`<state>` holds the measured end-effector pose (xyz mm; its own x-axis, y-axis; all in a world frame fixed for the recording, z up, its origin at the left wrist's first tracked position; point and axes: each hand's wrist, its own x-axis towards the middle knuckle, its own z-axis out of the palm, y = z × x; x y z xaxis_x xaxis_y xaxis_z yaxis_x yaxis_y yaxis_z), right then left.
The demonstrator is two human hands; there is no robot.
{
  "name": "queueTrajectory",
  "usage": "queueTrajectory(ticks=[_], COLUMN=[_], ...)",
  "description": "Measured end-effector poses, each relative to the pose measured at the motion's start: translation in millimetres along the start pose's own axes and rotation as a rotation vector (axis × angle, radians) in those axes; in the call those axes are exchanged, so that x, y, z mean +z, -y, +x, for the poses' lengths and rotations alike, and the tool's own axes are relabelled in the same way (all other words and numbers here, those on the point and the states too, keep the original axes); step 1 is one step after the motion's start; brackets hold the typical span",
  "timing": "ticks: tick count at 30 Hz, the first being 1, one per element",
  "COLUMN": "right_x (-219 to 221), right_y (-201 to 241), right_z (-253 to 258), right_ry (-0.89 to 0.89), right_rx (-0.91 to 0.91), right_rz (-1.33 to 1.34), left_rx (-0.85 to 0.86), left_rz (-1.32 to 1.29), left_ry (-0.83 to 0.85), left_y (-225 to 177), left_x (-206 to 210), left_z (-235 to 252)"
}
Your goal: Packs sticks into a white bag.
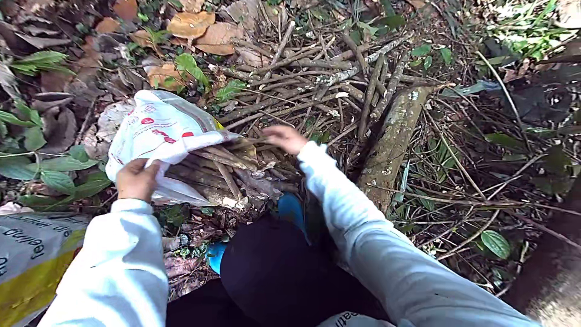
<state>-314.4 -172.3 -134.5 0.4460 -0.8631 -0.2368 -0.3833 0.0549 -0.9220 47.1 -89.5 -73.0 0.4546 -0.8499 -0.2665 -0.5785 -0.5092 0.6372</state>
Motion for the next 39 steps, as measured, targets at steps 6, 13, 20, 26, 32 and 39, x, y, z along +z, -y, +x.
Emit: queueTrajectory(ticks=[6, 13, 20, 26, 32, 39], right_x=[8, 110, 112, 119, 29, 6], right_y=[-160, -134, -147, -85, -50, -90], right_z=[-24, -11, 3, 2, -4, 60], right_ry=[0.012, 0.087, 0.323, 0.392, 0.379, 0.093], right_rx=[0.501, 0.625, 0.584, 0.776, 0.622, 0.586], right_rz=[-0.234, -0.196, 0.000, -0.284, -0.580, -0.956], left_rx=[-0.030, 0.010, 0.023, -0.062, -0.141, -0.065], left_rz=[-0.028, 0.007, -0.318, -0.297, -0.222, 0.149], left_ry=[-0.081, -0.097, -0.422, -0.433, -0.206, 0.277], left_y=[-8, -12, -10, 21, 26, 19], left_x=[-1, -12, -58, -56, -50, -23], left_z=[7, 7, 19, 6, -7, -6])
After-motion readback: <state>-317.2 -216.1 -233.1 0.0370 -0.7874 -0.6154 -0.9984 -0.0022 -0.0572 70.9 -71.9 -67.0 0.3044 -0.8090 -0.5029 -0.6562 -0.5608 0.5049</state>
